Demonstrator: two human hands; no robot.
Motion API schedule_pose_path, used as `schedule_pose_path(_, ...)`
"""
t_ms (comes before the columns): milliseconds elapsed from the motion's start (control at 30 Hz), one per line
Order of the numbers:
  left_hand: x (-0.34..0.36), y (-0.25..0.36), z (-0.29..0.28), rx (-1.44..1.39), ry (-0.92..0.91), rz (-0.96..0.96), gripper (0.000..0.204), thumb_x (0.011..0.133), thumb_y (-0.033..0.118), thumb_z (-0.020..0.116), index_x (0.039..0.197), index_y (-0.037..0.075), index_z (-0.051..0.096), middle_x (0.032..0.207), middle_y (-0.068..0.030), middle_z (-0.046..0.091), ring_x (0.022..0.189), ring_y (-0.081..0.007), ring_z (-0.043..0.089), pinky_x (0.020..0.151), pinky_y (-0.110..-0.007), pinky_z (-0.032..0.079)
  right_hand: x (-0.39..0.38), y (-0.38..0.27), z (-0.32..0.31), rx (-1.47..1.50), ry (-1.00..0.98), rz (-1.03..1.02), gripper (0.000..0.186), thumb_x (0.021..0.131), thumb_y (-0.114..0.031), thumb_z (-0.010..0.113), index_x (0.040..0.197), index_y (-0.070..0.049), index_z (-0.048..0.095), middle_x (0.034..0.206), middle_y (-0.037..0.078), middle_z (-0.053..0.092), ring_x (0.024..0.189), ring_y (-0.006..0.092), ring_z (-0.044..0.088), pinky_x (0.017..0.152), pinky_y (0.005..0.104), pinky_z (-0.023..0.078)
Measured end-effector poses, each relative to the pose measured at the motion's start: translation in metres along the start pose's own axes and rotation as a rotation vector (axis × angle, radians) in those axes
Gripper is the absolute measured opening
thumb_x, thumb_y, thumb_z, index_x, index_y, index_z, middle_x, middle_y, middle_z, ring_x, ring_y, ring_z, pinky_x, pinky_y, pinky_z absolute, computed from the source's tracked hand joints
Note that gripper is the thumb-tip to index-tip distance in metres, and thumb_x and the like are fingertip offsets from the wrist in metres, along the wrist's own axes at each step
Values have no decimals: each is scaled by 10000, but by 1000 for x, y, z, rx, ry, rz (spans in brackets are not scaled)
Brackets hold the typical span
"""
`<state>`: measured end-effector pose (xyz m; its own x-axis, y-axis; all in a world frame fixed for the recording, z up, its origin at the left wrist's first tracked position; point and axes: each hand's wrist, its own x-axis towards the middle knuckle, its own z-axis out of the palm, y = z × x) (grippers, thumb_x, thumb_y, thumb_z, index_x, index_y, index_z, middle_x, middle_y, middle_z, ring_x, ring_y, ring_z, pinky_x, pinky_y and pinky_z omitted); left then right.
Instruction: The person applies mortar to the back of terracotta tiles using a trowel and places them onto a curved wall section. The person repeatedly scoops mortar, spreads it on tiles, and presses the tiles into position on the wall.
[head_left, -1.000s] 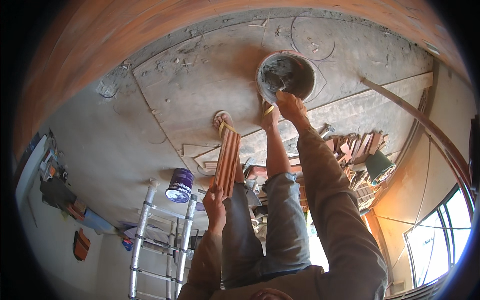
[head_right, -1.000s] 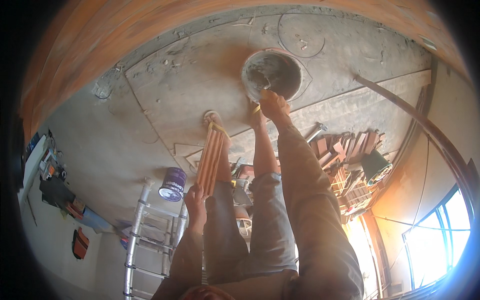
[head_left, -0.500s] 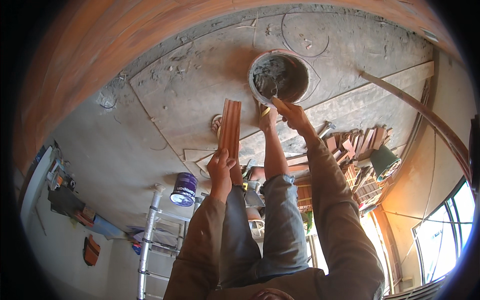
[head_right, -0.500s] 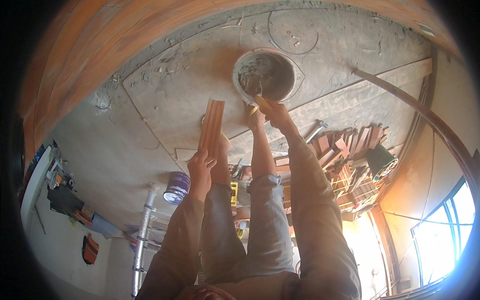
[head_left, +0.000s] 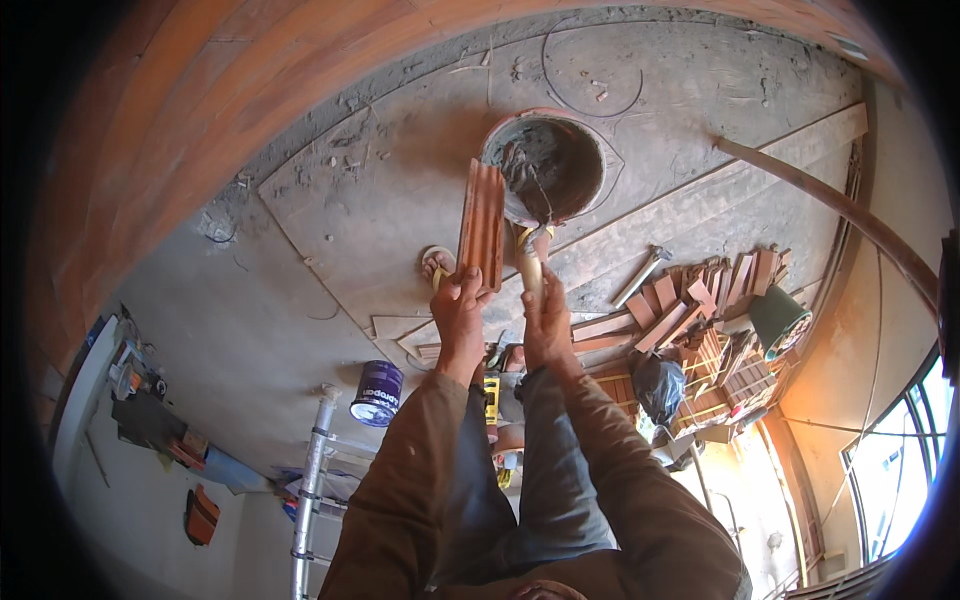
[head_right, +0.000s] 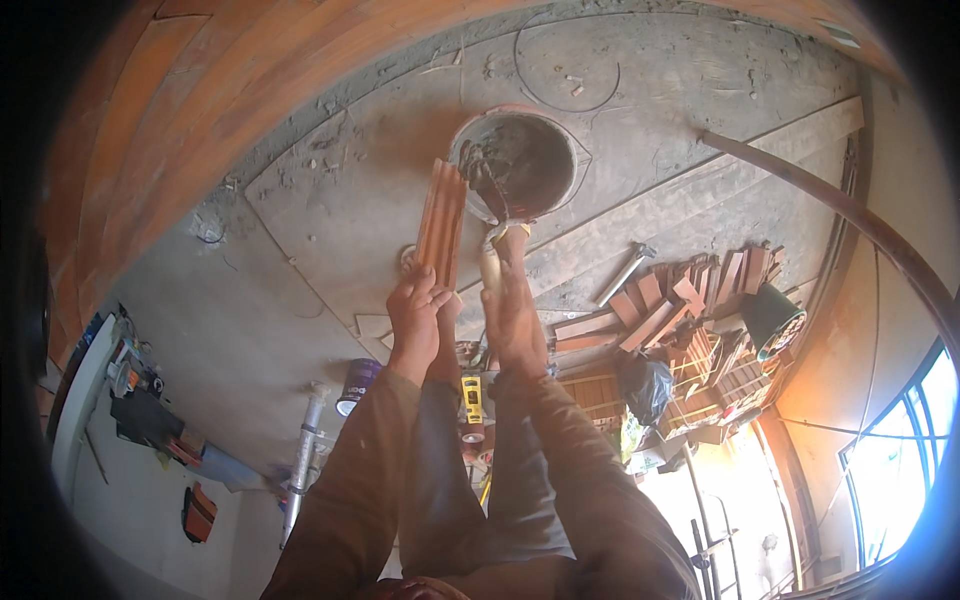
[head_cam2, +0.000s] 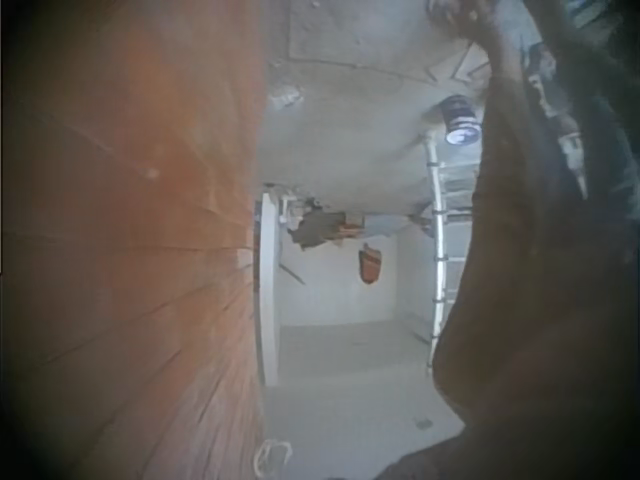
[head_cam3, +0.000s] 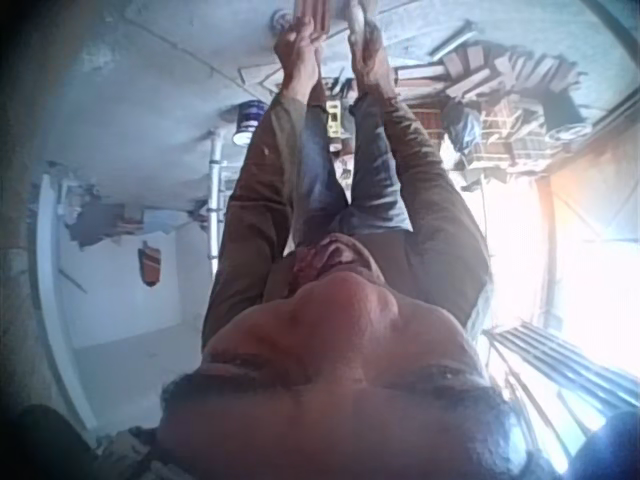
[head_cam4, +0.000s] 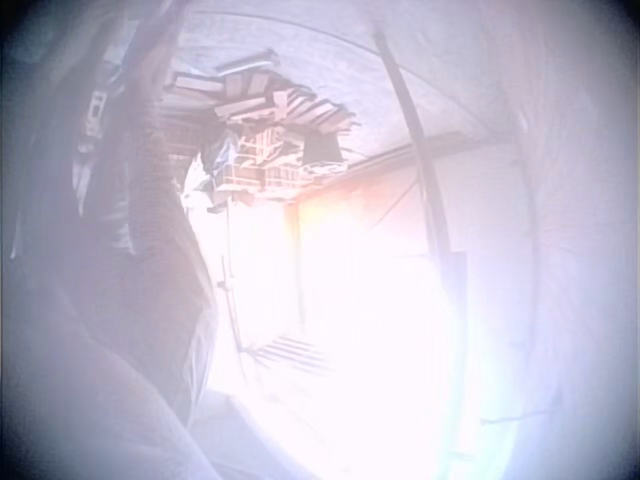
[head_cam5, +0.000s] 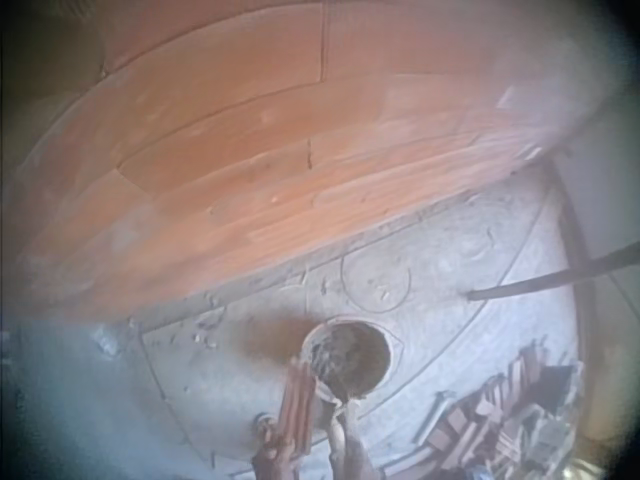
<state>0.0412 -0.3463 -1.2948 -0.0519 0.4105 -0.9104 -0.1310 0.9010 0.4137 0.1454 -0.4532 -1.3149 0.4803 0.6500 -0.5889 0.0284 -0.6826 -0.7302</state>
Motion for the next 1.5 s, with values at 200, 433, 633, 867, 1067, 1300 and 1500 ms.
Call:
schedule_pose_path(200,-10,30,40,52,-69,1,363,940,216,647,1206,-16,560,1046,-56,553,921,-131,565,812,-303,509,-5,35,38,-137,96,-110,519,914,-78,566,1366,37,338,1305,313,481,1176,472,516,945,486,459)
schedule_pose_path(433,8,30,31,19,-142,-5,274,951,204,635,1142,19,568,1004,-25,545,904,-137,565,848,-312,487,-23,33,19,-283,66,-94,508,872,-57,582,1342,-16,395,1165,264,518,998,455,565,809,514,482)
schedule_pose_path(633,51,17,-27,-37,-260,-145,308,974,247,601,1219,79,515,1052,-22,564,976,-160,563,929,-380,436,-34,6,-51,-407,-31,-225,470,864,-70,610,1292,52,457,1107,284,592,995,434,619,820,459,510)
schedule_pose_path(867,62,19,-79,10,-369,-192,297,975,269,581,1226,129,506,1209,4,523,1169,-153,487,986,-402,379,27,-9,-78,-394,-15,-71,497,870,-149,648,1312,-6,469,1032,271,656,958,431,657,791,471,516)
schedule_pose_path(1067,41,7,-117,47,-388,-205,355,965,282,602,1260,116,495,1237,-10,516,1199,-162,480,1026,-440,364,146,-12,-61,-812,-90,-15,316,929,-324,514,1221,-214,565,1108,164,650,974,407,637,795,508,511)
schedule_pose_path(1300,10,-10,-139,54,-232,-211,183,975,262,595,1087,118,578,1121,2,565,1069,-133,545,980,-438,422,185,-25,-35,-749,-212,53,289,868,-335,524,925,-100,682,909,216,684,918,417,646,787,501,497)
schedule_pose_path(1500,9,-23,-150,37,-269,-208,252,971,250,598,1164,99,541,1153,-16,533,1101,-154,526,990,-456,412,187,5,-23,-600,-211,25,407,864,-405,560,979,-37,690,845,226,679,839,381,669,747,465,495)
